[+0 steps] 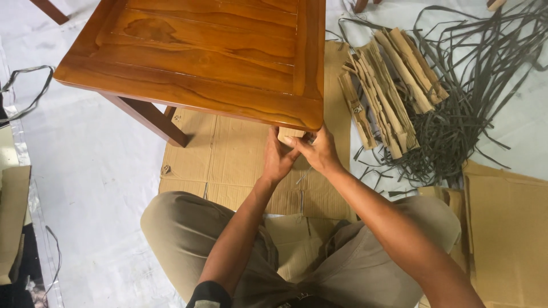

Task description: Wrapping a wooden table leg with protective paper and securing it with plastic ties.

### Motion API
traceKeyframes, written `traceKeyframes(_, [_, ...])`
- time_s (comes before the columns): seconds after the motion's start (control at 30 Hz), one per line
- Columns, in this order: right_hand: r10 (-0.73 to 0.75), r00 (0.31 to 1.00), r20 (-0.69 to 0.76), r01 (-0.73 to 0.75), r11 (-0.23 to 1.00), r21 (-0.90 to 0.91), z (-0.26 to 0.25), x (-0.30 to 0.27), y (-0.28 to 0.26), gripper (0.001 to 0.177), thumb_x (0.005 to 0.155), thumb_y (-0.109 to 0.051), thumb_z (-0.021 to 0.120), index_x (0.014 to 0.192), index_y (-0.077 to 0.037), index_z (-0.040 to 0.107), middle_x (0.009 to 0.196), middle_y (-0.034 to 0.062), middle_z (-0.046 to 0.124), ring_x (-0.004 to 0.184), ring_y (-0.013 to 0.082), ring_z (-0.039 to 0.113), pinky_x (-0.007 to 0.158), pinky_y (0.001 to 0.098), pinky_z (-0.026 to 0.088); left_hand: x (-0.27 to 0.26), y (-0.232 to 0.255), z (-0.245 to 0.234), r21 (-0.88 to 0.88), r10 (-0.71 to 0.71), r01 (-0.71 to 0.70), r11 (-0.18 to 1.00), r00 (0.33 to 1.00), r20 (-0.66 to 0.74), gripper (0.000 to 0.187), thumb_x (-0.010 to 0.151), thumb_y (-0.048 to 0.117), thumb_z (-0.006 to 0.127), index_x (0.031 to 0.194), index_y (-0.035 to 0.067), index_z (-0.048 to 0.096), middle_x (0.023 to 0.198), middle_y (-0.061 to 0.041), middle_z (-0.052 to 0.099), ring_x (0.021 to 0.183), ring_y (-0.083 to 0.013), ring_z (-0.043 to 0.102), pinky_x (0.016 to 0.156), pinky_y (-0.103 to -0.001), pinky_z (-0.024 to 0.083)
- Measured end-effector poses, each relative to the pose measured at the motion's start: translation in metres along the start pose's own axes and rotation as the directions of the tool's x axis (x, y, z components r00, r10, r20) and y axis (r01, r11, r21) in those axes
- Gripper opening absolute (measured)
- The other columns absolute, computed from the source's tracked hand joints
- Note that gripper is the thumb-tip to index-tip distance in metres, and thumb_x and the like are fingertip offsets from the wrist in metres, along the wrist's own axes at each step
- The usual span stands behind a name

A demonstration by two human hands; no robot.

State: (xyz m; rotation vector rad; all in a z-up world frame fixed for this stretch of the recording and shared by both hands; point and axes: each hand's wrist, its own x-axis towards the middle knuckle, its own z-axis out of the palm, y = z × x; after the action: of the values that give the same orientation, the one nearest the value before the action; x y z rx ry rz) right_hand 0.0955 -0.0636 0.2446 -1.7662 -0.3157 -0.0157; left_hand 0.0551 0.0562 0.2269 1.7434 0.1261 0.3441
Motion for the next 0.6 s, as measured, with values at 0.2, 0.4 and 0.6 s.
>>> traceKeyframes(0.2, [-0.013, 0.995, 0.097, 0.003, 0.994, 0.11, -0.011, 0.006, 0.007, 0.053, 0.081, -0.011, 0.09, 0.123, -0.004, 0.059, 0.101, 0.0047, 0.07, 0.075, 0.0113, 0.062, 0.069, 0.0306, 0.056, 0.01, -0.091, -0.017, -0.631, -0.087, 0.112, 0.768, 0.994, 0.069, 0.061, 0.084, -0.011, 0.058, 0.143, -0.001, 0.054, 0.137, -0.015, 0.055, 0.139, -0.0324, 0.044, 0.117, -0.054, 0.035])
traceKeyframes(0.4, [-0.001, 0.995, 0.102, -0.011, 0.993, 0.118, -0.011, 0.01, 0.019, 0.055, 0.081, -0.011, 0.091, 0.123, 0.0, 0.057, 0.1, 0.0091, 0.069, 0.073, 0.0157, 0.063, 0.065, 0.0341, 0.057, 0.04, -0.097, -0.021, -0.653, -0.285, 0.272, 0.707, 0.954, 0.089, 0.028, 0.09, 0.015, 0.064, 0.115, 0.017, 0.075, 0.104, 0.001, 0.073, 0.111, -0.0177, 0.067, 0.107, -0.045, 0.044])
traceKeyframes(0.6, [-0.056, 0.993, 0.109, 0.043, 0.992, 0.119, -0.011, 0.01, 0.037, 0.061, 0.081, -0.009, 0.091, 0.13, -0.001, 0.056, 0.107, 0.0094, 0.07, 0.081, 0.017, 0.065, 0.065, 0.0332, 0.058, 0.042, -0.086, -0.016, -0.605, -0.283, 0.153, 0.782, 0.951, -0.126, 0.019, 0.092, 0.017, 0.079, 0.111, 0.014, 0.079, 0.095, 0.001, 0.076, 0.093, -0.0098, 0.069, 0.092, -0.03, 0.056])
